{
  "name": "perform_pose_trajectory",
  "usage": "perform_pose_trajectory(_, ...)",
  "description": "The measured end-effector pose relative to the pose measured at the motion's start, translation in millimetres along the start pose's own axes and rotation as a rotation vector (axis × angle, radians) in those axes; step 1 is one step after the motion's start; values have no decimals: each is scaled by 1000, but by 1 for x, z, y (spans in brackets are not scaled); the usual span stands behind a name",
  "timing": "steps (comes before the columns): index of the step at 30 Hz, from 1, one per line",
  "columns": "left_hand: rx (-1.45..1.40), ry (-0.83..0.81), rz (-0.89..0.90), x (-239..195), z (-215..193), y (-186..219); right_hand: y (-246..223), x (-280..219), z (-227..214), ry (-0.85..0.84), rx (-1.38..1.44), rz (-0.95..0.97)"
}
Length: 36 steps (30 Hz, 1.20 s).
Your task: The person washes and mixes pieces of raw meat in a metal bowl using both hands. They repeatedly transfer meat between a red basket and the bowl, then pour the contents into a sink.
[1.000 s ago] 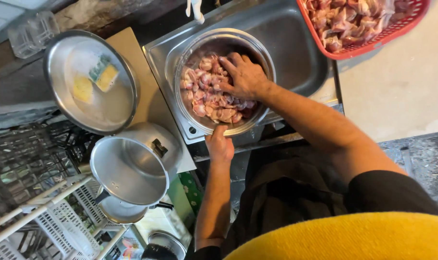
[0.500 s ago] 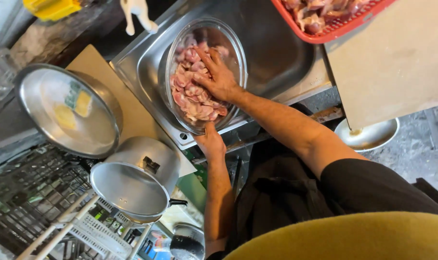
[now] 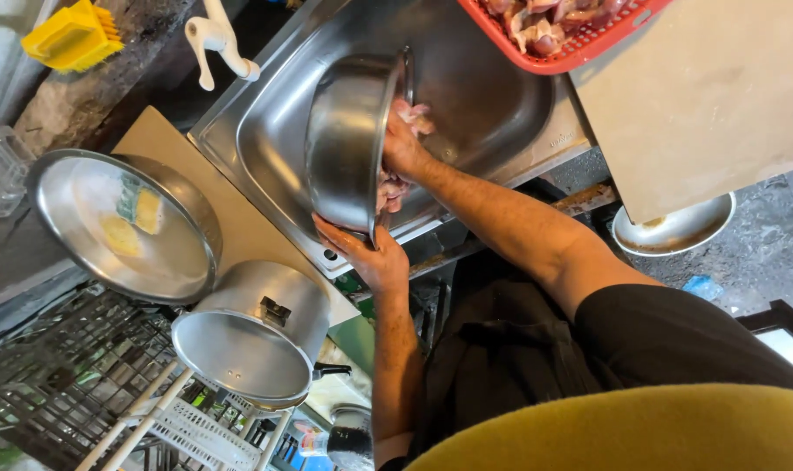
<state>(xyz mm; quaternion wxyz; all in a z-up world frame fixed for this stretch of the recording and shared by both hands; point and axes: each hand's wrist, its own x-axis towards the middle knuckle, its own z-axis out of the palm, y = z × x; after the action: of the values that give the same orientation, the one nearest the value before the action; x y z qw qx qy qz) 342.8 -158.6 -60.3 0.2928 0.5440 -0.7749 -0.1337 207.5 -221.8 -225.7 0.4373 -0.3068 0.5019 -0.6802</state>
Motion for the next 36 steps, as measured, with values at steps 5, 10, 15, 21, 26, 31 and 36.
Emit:
perform_pose_trajectory(5,93,48,232,11,-8,2,-16,3,-14,-29,-33,-17)
perform_pose_trajectory(10,167,101,275,24,-20,6,-40,-2,-19,-84,-78,-50)
perform_pose_trajectory(15,111,93,259,27,-44,26,-67,-4,-24,-125,-120,-88)
perform_pose_trajectory(21,78,156,208,9,-54,5,-97,-14,-36,-189,-183,-125)
perform_pose_trajectory(26,95,225,134,5,-69,-1,-130,17,-59,-579,-681,-8)
perform_pose_trajectory(31,208,89,-17,-13,-78,-34,-108,75,-51,-721,-1540,214)
perform_pose_trajectory(36,232,95,-35,-15,-80,-43,-136,63,5,-868,-1524,400)
